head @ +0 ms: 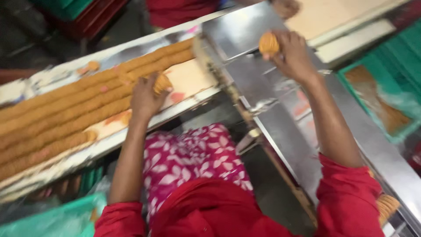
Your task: The person stacks round cookies from a conveyor belt into vertical columns on a metal tray. They repeatedly pick up cookies and place them into slots, maintaining a steady rhythm.
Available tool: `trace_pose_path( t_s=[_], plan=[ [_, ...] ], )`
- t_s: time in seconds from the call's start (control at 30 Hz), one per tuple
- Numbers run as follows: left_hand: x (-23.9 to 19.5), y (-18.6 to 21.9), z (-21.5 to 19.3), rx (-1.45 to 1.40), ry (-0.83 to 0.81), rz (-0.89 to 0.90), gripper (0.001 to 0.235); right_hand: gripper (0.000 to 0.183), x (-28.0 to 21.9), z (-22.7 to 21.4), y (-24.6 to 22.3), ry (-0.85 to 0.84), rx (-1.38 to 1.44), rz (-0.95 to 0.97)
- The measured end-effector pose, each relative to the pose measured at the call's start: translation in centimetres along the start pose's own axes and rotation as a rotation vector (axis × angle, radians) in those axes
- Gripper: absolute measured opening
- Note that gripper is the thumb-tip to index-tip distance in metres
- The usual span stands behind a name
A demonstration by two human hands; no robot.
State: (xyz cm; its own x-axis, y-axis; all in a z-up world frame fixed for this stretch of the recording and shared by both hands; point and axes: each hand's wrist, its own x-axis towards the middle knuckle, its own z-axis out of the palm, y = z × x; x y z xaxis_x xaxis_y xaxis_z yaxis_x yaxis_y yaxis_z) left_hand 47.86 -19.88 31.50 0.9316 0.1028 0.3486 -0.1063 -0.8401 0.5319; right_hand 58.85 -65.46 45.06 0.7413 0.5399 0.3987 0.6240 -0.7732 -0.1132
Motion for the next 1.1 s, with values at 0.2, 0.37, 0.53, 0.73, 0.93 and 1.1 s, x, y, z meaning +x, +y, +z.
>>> trace_pose_path(
  t_s=[0.2,0.37,0.53,0.73,0.93,1.1],
  plan=[
    [7.2,22.1,10.3,-0.120,-0.271,0.214,0.065,0.061,-12.5,-1.6,5.0,-0.259,-0.340,0.384],
    [10.9,34.7,19.7,0.103,-0.426,0.162,0.067,0.049,-15.3,1.0,4.6,-0.422,-0.371,0.137],
    [8.8,36.4,24.5,0.026,-0.461,0.116,0.076,0.064,-16.2,-1.6,5.8,-0.275,0.164,0.177],
    [2.5,28.0,20.7,-0.254,-0.276,0.602,0.079,0.079,-17.4,-4.4,6.4,-0.349,0.119,0.335],
    [-9.8,19.3,14.3,-0.280,-0.285,0.688,0.076,0.050,-13.6,-7.2,4.5,-0.238,-0.043,0.314],
    [-12.1,11.0,11.6,-0.064,-0.527,0.434,0.074,0.025,-1.1,2.0,-2.3,-0.109,0.195,0.017]
  ],
)
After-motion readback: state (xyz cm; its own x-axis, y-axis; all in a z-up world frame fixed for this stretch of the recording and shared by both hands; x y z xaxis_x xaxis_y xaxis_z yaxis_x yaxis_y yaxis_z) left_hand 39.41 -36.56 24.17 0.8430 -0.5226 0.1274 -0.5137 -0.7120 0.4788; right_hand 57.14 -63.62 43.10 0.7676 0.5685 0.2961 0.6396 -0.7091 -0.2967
